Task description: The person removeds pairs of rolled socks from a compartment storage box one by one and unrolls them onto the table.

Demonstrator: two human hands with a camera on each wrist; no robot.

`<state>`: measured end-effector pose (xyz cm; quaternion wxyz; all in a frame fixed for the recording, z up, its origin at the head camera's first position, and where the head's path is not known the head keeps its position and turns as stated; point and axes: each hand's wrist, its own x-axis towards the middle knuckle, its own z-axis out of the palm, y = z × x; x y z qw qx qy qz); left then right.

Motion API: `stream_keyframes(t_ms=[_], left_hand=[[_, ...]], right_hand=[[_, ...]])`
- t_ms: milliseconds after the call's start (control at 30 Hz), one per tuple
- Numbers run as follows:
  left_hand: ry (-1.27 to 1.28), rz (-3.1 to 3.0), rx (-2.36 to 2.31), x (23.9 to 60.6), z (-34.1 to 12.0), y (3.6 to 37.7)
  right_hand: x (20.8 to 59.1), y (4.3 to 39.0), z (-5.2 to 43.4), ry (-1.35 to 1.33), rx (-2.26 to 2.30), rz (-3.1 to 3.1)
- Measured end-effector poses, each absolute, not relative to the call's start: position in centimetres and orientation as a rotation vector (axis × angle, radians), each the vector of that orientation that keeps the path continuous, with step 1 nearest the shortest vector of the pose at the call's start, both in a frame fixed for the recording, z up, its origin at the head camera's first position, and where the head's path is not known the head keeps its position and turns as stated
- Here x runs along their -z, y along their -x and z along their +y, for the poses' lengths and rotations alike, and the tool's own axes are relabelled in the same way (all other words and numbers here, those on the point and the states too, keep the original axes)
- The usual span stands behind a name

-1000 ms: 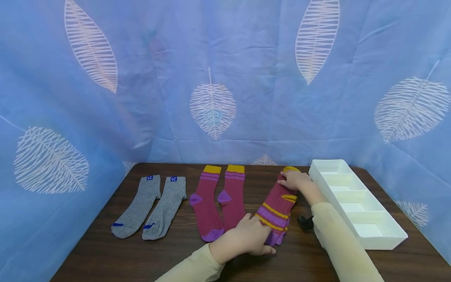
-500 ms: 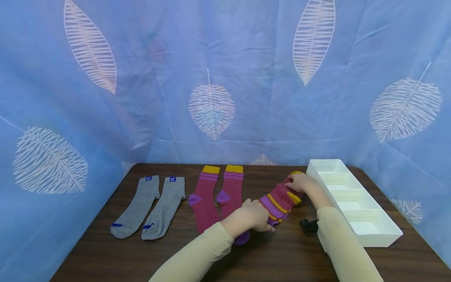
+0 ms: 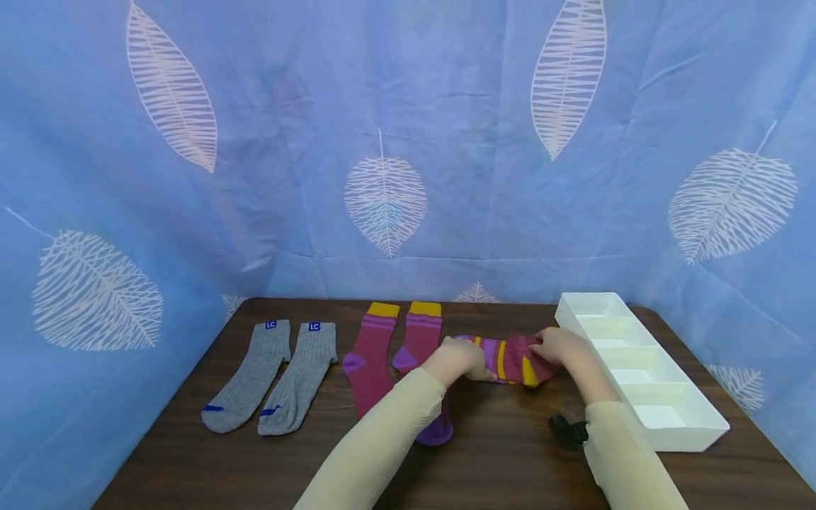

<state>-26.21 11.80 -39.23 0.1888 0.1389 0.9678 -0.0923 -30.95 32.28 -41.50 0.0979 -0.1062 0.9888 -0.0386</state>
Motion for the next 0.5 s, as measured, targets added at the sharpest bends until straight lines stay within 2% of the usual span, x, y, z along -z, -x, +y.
stream_keyframes(t_ms=[500], left_hand=[[-0.361, 2.714, 0.092, 39.1, 12.3, 30.3]], right_hand=[[41.2, 25.6, 31.7, 0.249, 0.111, 3.002]])
